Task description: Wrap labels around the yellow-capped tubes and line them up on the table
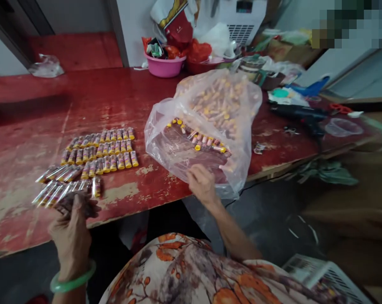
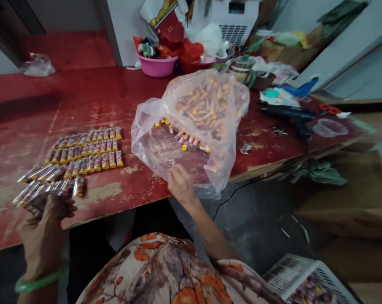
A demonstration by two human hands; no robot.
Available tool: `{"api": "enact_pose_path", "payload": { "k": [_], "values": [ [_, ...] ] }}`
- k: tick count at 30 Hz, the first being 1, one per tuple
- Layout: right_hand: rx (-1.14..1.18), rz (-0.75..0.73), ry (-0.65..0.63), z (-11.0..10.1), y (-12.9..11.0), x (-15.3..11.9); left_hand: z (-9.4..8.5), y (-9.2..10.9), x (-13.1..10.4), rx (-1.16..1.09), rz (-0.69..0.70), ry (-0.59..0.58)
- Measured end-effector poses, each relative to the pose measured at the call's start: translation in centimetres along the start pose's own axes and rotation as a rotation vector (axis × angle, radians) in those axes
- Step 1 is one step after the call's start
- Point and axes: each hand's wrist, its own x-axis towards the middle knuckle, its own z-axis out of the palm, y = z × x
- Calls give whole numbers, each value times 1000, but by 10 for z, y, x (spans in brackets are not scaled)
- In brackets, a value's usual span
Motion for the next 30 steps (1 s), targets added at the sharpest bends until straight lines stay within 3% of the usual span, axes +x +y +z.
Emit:
{"api": "enact_pose_path", "payload": {
  "k": [2,4,7,10,14,17,20,21,23,27,30],
  "values": [
    [-118,95,-35,-18,34,6,9,1,-11,-197,-177,-125],
    [-319,168,-211,-31,61,10,22,-3,-19,-335,-342,-260],
    [-526,234,-429,-39,85,8,40,-12,-29,-391,-426,-411],
    [-507,234,-417,-39,94,9,52,-19,-42,-373,-446,-500],
    [-444,182,-362,-40,92,17,61,-17,-55,-366,-462,-536],
    [-211,149,-226,-39,73,18,65,-11,-58,-390,-512,-549],
    [566,211,-118,-27,33,9,69,-7,-59,-438,-550,-500],
    [844,253,-135,-21,15,4,71,-6,-60,-456,-548,-480],
    [1183,359,-142,-9,-23,-7,73,-6,-62,-481,-525,-462],
    [1258,482,-247,4,-87,-19,75,-3,-68,-483,-477,-478],
    [1244,540,-261,4,-109,-16,75,-3,-71,-469,-479,-455]
  ]
}}
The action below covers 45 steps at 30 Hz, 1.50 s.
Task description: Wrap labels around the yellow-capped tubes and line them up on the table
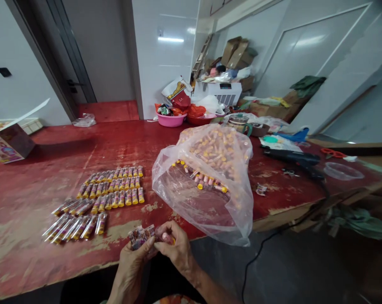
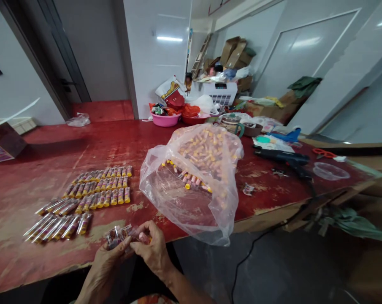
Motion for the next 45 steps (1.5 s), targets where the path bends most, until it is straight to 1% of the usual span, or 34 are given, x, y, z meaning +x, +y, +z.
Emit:
{"api": "enact_pose_path", "payload": {
  "k": [3,6,9,13,16,21,23,26,28,30,33,37,42,45],
  "values": [
    [46,79,14,4,-4,5,0,-4,2,3,28,21],
    [93,139,9,-1,-3,10,0,-8,4,33,38,37],
    [81,169,-24,-6,-3,12,1,-8,4,64,19,44],
    [-4,108,-96,-10,-7,14,1,-4,3,58,11,58],
    [-44,53,-96,-11,-10,15,1,-2,5,82,29,27],
    [-32,52,-93,-17,-10,16,4,0,12,136,8,-14],
    [-49,38,-77,-23,-10,12,6,0,10,131,36,-34],
    [-75,18,-72,-36,-9,3,9,-1,7,74,135,-79],
    [-63,2,-111,-45,-7,-1,10,0,6,12,177,-51],
    [-86,-51,-151,-51,-6,-6,10,2,6,-24,173,-10],
    [-237,-206,-182,-53,-8,-14,9,5,4,-51,147,31],
    [-401,-449,-181,-46,-13,-20,6,10,3,-102,118,50],
    [-511,-592,-136,-36,-11,-19,1,9,6,-161,63,58],
    [-643,-730,-102,-30,-9,-17,-1,7,5,-179,45,35]
  ]
}}
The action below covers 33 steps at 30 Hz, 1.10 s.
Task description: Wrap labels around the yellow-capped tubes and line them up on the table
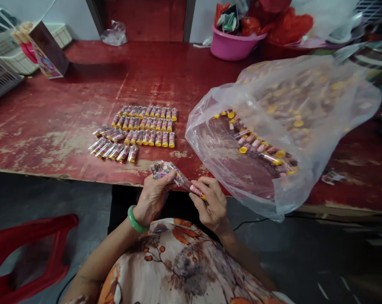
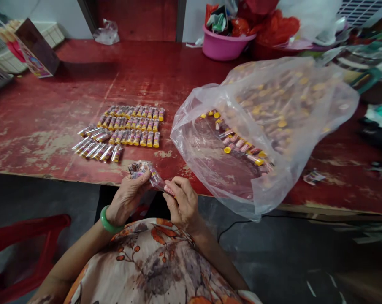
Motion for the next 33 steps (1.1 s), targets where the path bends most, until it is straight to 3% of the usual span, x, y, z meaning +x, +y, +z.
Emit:
{"api": "enact_pose_path", "payload": {
  "k": [4,9,17,24,27,33],
  "values": [
    [-159,-146,70,7,-4,1,-1,-1,-4,-27,2,-44],
    [-209,-174,138,15,-6,-1,-2,-2,-8,-17,49,-58],
    [-211,-173,120,27,-7,3,-5,-6,-7,30,49,-79],
    [185,-16,-183,-3,4,9,-8,-1,-5,4,-18,-108],
    [192,-4,-98,-8,7,5,-7,-1,-4,16,-47,-124],
    [175,4,82,2,-6,7,1,-6,-11,13,-52,-197]
  ]
}}
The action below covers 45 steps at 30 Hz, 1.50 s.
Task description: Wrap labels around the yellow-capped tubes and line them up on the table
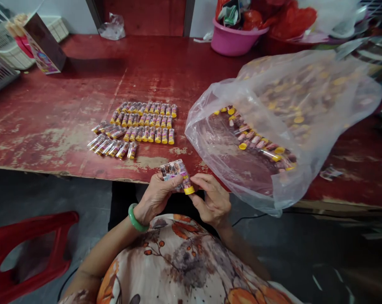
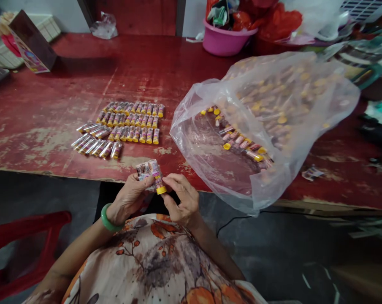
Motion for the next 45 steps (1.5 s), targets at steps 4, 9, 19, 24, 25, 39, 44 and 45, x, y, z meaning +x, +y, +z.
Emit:
{"api": "enact_pose_path", "payload": {
  "k": [4,9,19,24,25,39,44,45],
  "values": [
    [7,22,100,5,-4,1,2,-4,-4,6,-3,8],
    [-54,11,145,8,0,-3,-3,-12,-3,40,-5,-10],
    [-149,-21,150,13,0,-6,-4,-12,-3,67,-26,37],
    [-310,-125,125,18,0,-6,-6,-10,-2,111,-30,80],
    [-339,-154,124,19,2,-5,-8,-11,0,113,-21,75],
    [-409,-235,73,20,1,-2,-11,-4,-2,206,14,92],
    [-451,-245,12,13,7,-11,-40,22,13,631,293,261],
    [-450,-249,17,12,10,-14,-49,29,17,703,315,300]
  ]
}}
